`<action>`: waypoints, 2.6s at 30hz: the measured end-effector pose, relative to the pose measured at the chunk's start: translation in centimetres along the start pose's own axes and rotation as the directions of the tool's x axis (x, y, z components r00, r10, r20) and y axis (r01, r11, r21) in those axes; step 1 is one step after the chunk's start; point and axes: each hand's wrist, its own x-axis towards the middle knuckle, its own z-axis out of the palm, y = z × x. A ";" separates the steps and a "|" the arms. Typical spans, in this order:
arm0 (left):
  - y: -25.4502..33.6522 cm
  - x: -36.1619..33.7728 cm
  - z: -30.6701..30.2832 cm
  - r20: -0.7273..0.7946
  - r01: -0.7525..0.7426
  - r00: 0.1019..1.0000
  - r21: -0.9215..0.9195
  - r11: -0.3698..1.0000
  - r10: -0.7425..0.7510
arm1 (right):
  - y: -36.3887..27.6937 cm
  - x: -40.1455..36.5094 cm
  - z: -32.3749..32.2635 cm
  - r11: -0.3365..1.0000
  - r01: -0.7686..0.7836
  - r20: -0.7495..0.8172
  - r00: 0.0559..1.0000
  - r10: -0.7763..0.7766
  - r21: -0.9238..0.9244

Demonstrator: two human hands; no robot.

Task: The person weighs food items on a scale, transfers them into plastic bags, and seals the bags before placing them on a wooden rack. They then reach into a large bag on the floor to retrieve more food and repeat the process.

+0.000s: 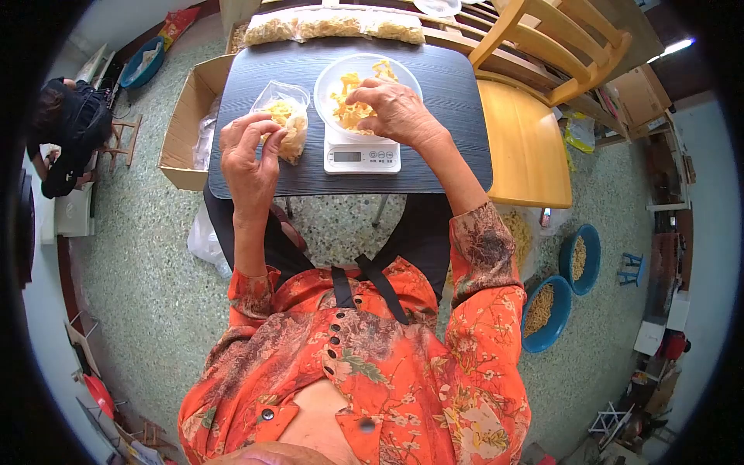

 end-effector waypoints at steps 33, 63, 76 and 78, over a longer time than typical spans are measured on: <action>0.8 0.4 0.1 0.051 0.015 0.999 0.020 1.000 -0.016 | 3.1 0.2 0.0 0.850 -0.150 -0.310 0.888 0.340 0.504; 0.3 -0.2 0.7 0.019 0.055 0.998 -0.182 0.982 -0.053 | -6.2 4.3 0.5 0.804 -0.061 -0.273 0.923 0.270 0.592; -0.4 -0.8 0.3 -0.057 0.081 0.993 -0.262 0.962 -0.099 | -6.7 5.5 3.1 0.905 0.409 -0.158 0.907 -0.389 0.117; -0.4 -0.9 0.5 -0.063 0.083 0.993 -0.263 0.961 -0.103 | -6.5 5.5 2.6 0.865 0.502 -0.047 0.864 -0.501 -0.001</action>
